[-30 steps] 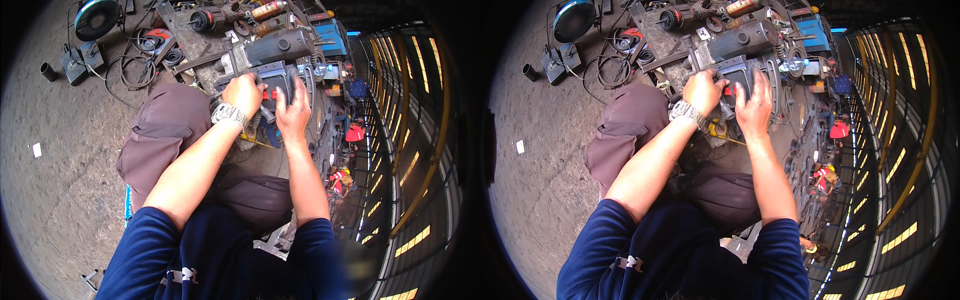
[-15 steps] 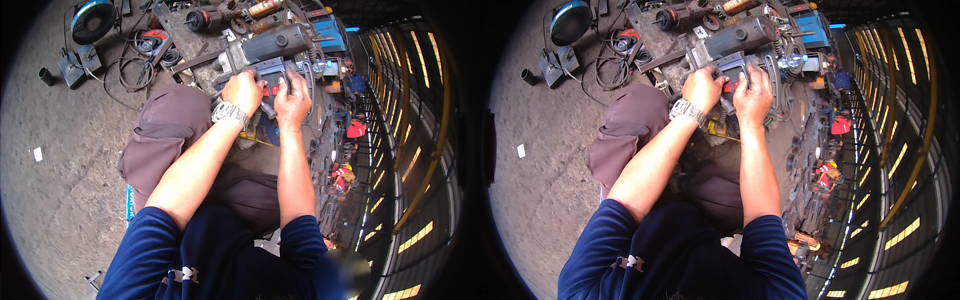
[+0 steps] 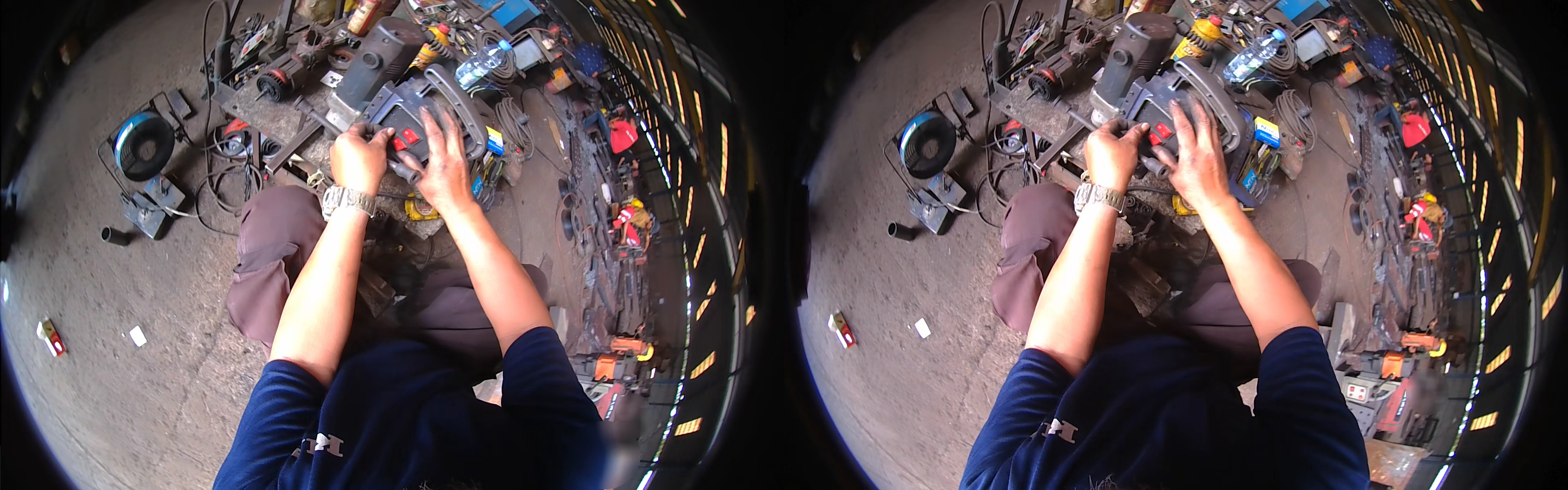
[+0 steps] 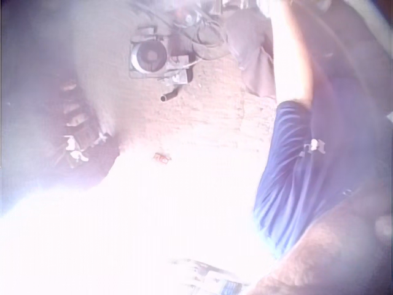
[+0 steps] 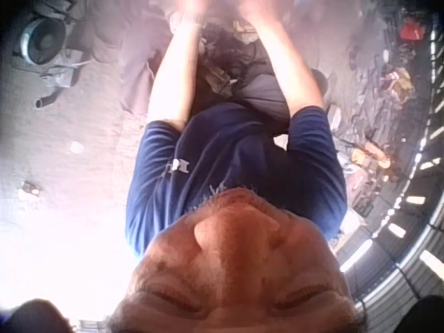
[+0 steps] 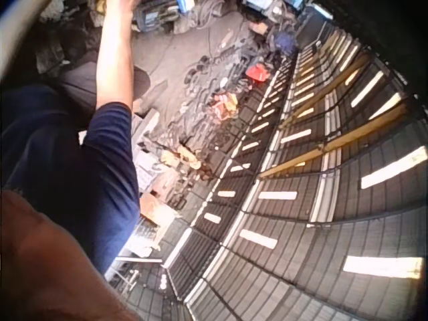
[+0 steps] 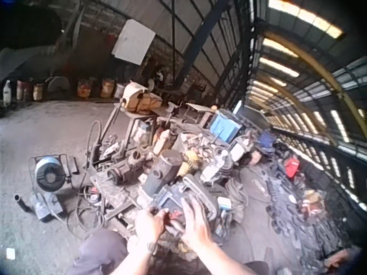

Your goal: The person sits on the floor and repairs a handheld power tool, likely a circular saw. They connect wires to a small black component, insert it into the tool's housing, and use a screwdriver to tighten screws on the casing.

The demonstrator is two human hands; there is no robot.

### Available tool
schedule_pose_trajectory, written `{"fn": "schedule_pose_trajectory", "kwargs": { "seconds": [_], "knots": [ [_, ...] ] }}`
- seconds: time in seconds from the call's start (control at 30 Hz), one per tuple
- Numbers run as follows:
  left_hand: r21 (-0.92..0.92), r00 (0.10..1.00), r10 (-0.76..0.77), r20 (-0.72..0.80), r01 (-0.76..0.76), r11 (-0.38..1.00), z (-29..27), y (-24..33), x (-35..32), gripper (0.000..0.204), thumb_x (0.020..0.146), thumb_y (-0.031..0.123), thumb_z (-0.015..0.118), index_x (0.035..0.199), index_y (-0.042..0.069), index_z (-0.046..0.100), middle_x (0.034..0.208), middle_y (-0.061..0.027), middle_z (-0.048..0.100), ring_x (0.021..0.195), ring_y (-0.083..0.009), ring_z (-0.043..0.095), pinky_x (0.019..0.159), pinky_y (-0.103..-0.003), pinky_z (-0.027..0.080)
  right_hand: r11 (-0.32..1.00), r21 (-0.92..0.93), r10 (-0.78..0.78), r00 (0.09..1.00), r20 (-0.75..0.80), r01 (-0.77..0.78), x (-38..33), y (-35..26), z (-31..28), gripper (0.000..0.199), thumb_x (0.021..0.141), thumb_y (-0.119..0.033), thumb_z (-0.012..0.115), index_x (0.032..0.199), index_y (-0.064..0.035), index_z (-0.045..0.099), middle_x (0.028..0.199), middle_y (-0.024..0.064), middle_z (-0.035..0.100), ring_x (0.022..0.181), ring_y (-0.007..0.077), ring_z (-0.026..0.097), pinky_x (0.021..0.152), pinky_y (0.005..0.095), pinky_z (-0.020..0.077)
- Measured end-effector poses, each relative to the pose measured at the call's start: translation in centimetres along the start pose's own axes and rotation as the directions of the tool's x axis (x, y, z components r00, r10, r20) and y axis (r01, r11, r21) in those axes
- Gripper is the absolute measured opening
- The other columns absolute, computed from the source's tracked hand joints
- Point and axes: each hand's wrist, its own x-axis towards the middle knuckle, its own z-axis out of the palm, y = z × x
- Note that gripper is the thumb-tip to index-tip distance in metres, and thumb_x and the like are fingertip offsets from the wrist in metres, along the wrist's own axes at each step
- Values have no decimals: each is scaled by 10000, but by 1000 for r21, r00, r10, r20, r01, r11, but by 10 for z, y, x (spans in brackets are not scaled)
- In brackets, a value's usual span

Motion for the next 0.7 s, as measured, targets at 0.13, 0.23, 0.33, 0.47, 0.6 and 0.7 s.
{"fn": "schedule_pose_trajectory", "kwargs": {
  "seconds": [0.13, 0.23, 0.33, 0.47, 0.6, 0.7],
  "knots": [
    [103, 993, 117, -7, -116, 988, 8, -10, 3, 351, 822, 371, 809, 913, 33, 792, 817, -229, 731, 758, -377, 729, 728, -447, 556, 414, 788, 591, 794, 147, -454, 4, -20, 12, 665, 904, -284, 746, 1473, -83, 467, 1497, 191, 369, 1290, 340, 499, 948, 440, 534],
    [-55, 997, 54, 54, -51, 997, 11, 9, -7, 280, 864, 215, 814, 902, -57, 761, 740, -159, 748, 624, -194, 668, 615, -363, 528, 988, -141, 48, 992, -120, -65, -15, 7, 21, 683, 886, -211, 776, 1479, -53, 475, 1508, 195, 409, 1335, 383, 478, 1049, 495, 516],
    [-139, 987, 159, -8, -158, 978, 10, -24, 19, 224, 888, 163, 799, 907, -57, 759, 733, -95, 735, 622, -125, 549, 582, -333, 460, 995, -79, 59, 996, -69, -64, 3, -11, 14, 801, 808, -254, 820, 1497, -54, 462, 1540, 233, 384, 1398, 447, 399, 1169, 528, 372],
    [-117, 991, 132, 18, -129, 985, 17, -25, 14, 276, 896, 150, 796, 974, -107, 735, 829, -132, 758, 675, -135, 602, 628, -319, 500, 988, -96, 104, 984, -148, -119, 1, -8, 10, 580, 880, -361, 727, 1393, -124, 593, 1484, 165, 490, 1349, 368, 459, 1090, 499, 403],
    [-151, 987, 144, 71, -132, 980, 23, -22, 6, 302, 921, 130, 767, 1074, -126, 719, 959, -184, 775, 753, -164, 648, 702, -333, 539, 985, -31, 163, 966, -203, -172, -5, -6, 9, 490, 863, -250, 701, 1330, -121, 629, 1425, 138, 537, 1336, 338, 466, 1111, 478, 375],
    [-214, 986, 114, 119, -87, 973, 15, -24, 13, 315, 924, 132, 765, 1096, -126, 713, 985, -163, 767, 765, -176, 644, 723, -350, 545, 983, -50, 164, 964, -211, -178, -1, -12, 13, 528, 825, -284, 734, 1317, -121, 637, 1424, 126, 539, 1306, 318, 481, 1093, 465, 380]
  ]
}}
